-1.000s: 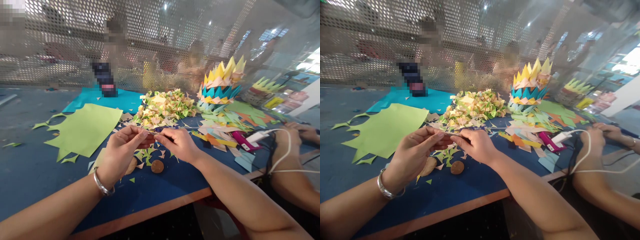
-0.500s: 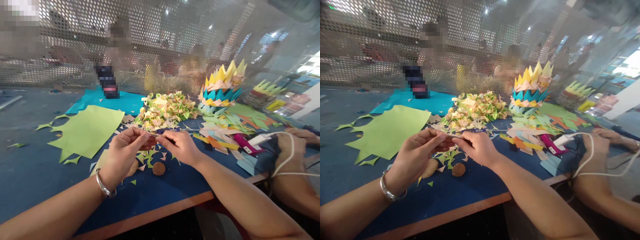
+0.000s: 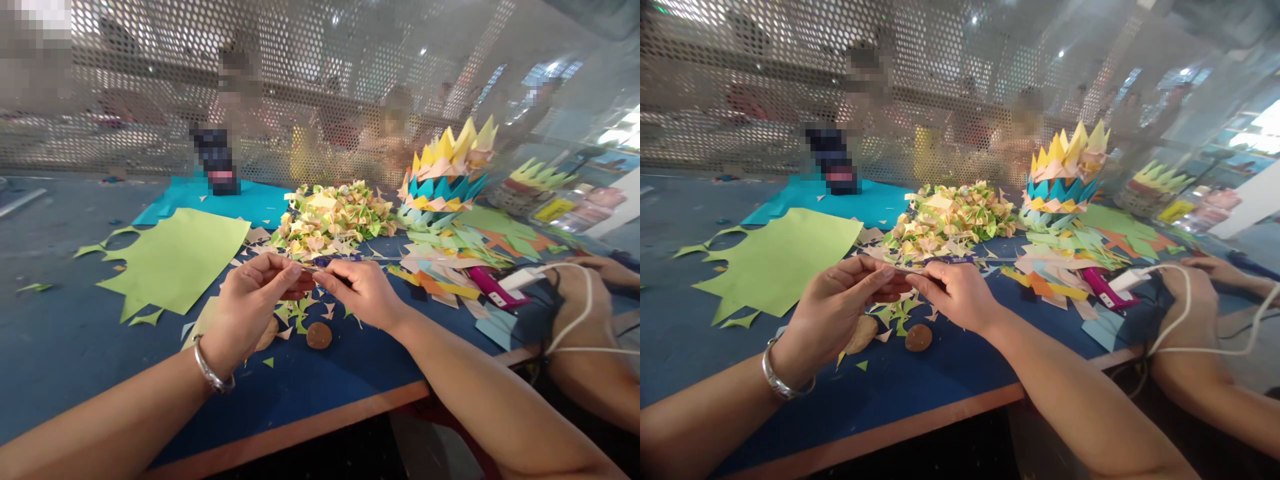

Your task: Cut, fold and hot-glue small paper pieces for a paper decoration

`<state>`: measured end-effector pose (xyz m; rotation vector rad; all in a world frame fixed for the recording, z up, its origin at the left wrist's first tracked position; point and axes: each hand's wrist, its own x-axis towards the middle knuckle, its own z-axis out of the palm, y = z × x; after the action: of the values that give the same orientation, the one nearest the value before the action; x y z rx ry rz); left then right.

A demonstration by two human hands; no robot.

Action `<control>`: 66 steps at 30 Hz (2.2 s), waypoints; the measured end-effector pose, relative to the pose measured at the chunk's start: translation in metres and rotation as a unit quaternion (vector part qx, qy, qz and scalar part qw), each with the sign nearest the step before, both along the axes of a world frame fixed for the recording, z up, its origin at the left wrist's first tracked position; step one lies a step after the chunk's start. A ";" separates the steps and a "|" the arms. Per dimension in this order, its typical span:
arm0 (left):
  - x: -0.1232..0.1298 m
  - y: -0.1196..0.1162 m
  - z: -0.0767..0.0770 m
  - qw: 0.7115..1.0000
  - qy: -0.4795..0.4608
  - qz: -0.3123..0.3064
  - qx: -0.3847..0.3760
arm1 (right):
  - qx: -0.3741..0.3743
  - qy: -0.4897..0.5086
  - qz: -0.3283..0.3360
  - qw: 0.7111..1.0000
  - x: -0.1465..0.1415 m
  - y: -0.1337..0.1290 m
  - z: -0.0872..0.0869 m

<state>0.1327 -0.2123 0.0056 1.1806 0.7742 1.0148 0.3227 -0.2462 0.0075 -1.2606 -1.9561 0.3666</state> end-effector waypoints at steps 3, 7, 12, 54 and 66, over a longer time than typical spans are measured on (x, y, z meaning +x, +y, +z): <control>0.000 0.000 0.001 1.000 0.001 -0.002 -0.002 | -0.002 0.000 -0.003 1.000 0.000 0.000 0.000; 0.001 -0.001 0.002 1.000 0.009 -0.001 -0.002 | -0.004 -0.003 -0.006 1.000 0.000 0.000 0.000; 0.001 0.000 0.002 1.000 0.017 0.001 -0.006 | -0.003 -0.005 -0.004 1.000 0.000 0.000 0.000; -0.001 0.001 0.009 0.999 0.019 -0.017 -0.037 | 0.008 -0.013 -0.010 1.000 0.001 0.000 0.000; -0.001 0.001 0.008 1.000 0.018 -0.013 -0.012 | 0.005 -0.011 -0.012 1.000 0.002 -0.001 0.001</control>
<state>0.1316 -0.2116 0.0136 1.1881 0.7947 0.9632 0.3247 -0.2473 0.0087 -1.2859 -1.9566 0.3305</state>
